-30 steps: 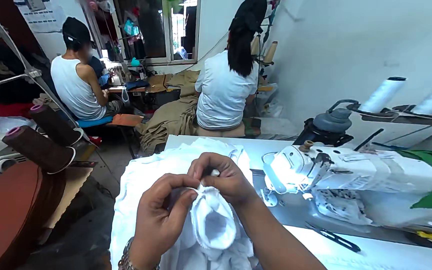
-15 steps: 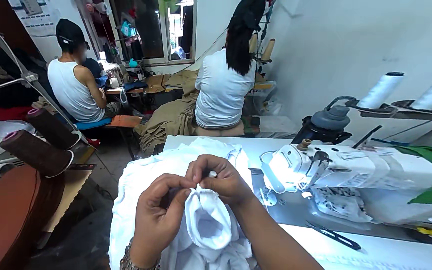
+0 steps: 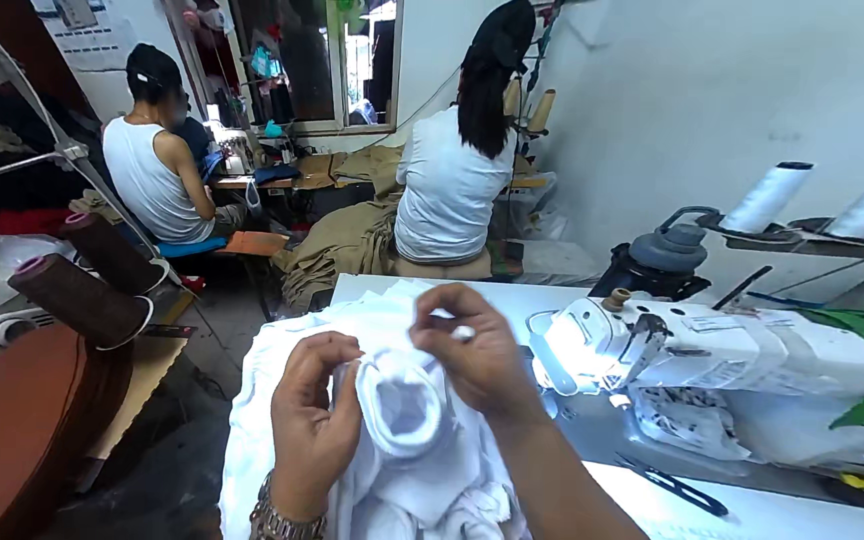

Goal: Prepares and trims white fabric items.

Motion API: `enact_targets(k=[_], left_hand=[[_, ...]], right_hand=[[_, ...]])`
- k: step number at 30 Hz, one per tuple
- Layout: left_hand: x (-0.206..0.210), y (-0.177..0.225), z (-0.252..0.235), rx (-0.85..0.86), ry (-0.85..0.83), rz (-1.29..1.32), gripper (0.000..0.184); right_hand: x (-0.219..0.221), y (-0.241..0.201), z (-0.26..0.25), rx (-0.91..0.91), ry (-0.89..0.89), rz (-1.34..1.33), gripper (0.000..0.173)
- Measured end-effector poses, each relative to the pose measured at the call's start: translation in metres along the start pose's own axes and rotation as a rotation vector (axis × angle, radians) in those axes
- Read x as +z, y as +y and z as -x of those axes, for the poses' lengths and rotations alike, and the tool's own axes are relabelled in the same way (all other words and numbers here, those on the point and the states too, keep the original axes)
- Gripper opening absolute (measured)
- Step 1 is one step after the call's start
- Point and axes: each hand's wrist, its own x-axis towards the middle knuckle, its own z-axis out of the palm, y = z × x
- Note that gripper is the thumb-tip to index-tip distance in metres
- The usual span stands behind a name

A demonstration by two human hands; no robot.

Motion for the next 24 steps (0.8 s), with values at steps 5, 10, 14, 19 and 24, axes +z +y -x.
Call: enact_targets(k=[5,10,14,19,24], left_hand=[[-0.001,-0.003,-0.004,-0.058,0.111,0.031,0.017],[0.005,-0.002,-0.003,-0.055,0.125,0.024,0.015],[0.002,0.0,-0.003,-0.039,0.133,0.017,0.016],[-0.005,0.0,-0.006,-0.039,0.163,-0.052,0.012],[-0.011,0.0,-0.004,0.034,0.145,-0.09,0.014]], right_hand=[[-0.005,-0.04,0.031,-0.344,-0.097,0.359,0.011],[0.016,-0.035,0.039,-0.54,-0.18,0.868,0.013],[0.024,-0.023,0.032,-0.587,-0.132,0.993,0.011],[0.028,-0.04,0.033,-0.38,-0.176,0.686,0.013],[0.005,-0.055,0.032,-0.142,-0.249,0.764,0.022]])
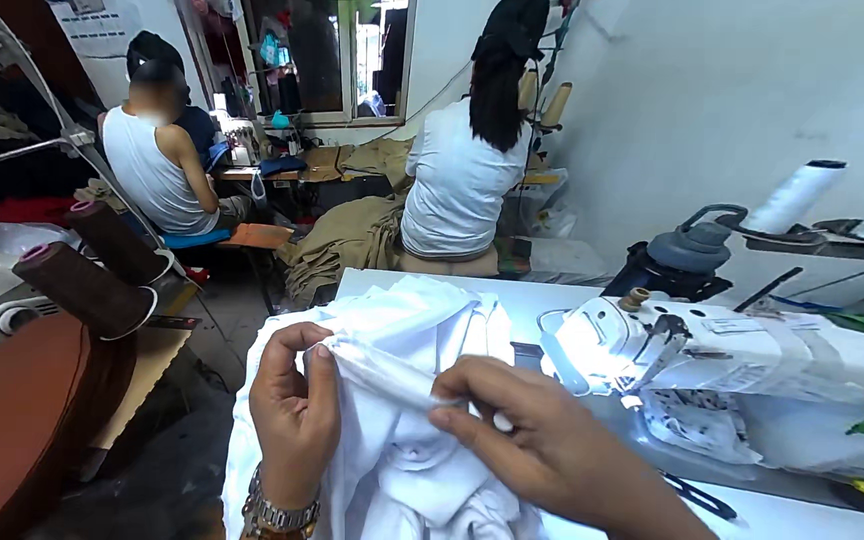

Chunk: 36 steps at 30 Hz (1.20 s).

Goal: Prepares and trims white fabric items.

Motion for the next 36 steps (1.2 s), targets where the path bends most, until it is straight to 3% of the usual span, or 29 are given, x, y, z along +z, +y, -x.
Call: enact_targets(k=[3,8,14,17,19,21,23,28,29,31,32,34,36], left_hand=[[0.005,0.002,0.006,-0.055,-0.016,0.102,0.018],[0.014,0.017,0.011,-0.258,-0.071,0.327,0.021],[0.015,0.017,0.012,-0.404,-0.238,0.527,0.028],[0.018,0.017,0.014,-0.368,-0.324,0.435,0.025],[0.016,0.016,0.014,-0.265,-0.441,0.218,0.008],[0.017,0.013,0.013,-0.144,-0.543,0.02,0.028],[0.017,0.013,0.011,-0.085,-0.62,-0.074,0.022],[0.022,0.014,0.018,-0.22,-0.587,0.043,0.007],[0.023,0.014,0.022,-0.238,-0.568,0.068,0.007],[0.025,0.012,0.027,-0.235,-0.54,0.106,0.006],[0.025,0.012,0.029,-0.224,-0.532,0.111,0.007],[0.024,0.011,0.032,-0.216,-0.517,0.12,0.007],[0.025,0.011,0.034,-0.235,-0.501,0.148,0.007]], right_hand=[[-0.001,0.006,0.001,0.062,0.131,0.164,0.021],[0.014,0.012,0.008,0.217,0.258,0.203,0.023],[0.023,0.012,0.011,0.132,0.232,0.308,0.016],[0.024,0.007,0.011,-0.005,0.217,0.375,0.018],[0.022,0.003,0.012,-0.083,0.215,0.405,0.019],[0.018,0.001,0.015,-0.118,0.209,0.434,0.019],[0.015,0.001,0.02,-0.116,0.204,0.433,0.019],[0.017,0.003,0.028,0.06,0.306,0.09,0.01],[0.018,0.002,0.03,0.138,0.347,-0.011,0.012],[0.019,0.003,0.035,0.3,0.376,-0.168,0.033],[0.019,0.005,0.038,0.374,0.361,-0.255,0.032],[0.023,0.01,0.043,0.482,0.322,-0.457,0.011],[0.026,0.012,0.046,0.509,0.333,-0.638,0.003]])
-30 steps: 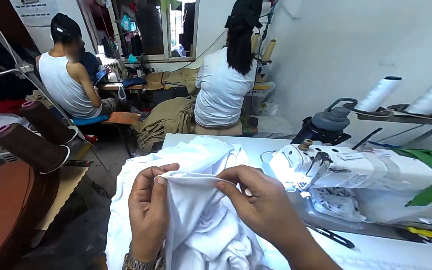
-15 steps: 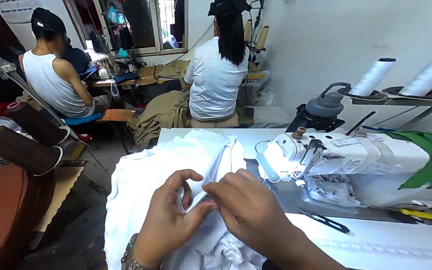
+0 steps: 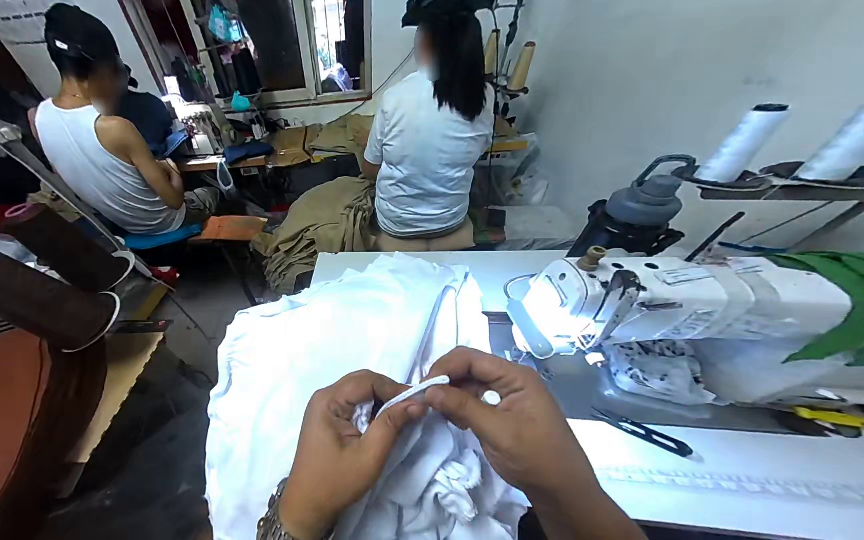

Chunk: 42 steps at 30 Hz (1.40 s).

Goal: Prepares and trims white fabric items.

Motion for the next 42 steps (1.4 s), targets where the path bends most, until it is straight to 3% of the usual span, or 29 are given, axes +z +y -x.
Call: enact_targets(k=[3,7,10,14,19,24,42], left_hand=[[0.003,0.0,0.001,-0.039,0.024,0.029,0.009],[0.006,-0.002,0.004,-0.098,0.068,0.014,0.008],[0.008,-0.002,0.006,-0.14,0.095,0.006,0.009],[0.011,-0.005,0.008,-0.106,0.117,0.039,0.009],[0.011,-0.008,0.012,-0.073,0.141,0.055,0.008],[0.013,-0.011,0.013,-0.059,0.173,0.043,0.007],[0.025,-0.014,0.02,-0.029,0.193,0.039,0.007]], right_hand=[[0.003,0.003,0.001,0.012,-0.003,-0.065,0.002],[-0.006,-0.007,-0.002,0.166,-0.098,0.113,0.009],[-0.012,-0.014,-0.004,0.204,-0.057,0.152,0.019],[-0.011,-0.011,-0.003,0.076,-0.06,-0.006,0.02],[0.002,-0.012,0.006,-0.089,-0.005,0.121,0.028],[0.016,-0.006,0.012,-0.233,0.105,0.076,0.042],[0.037,-0.011,-0.002,-0.265,0.083,0.151,0.042]])
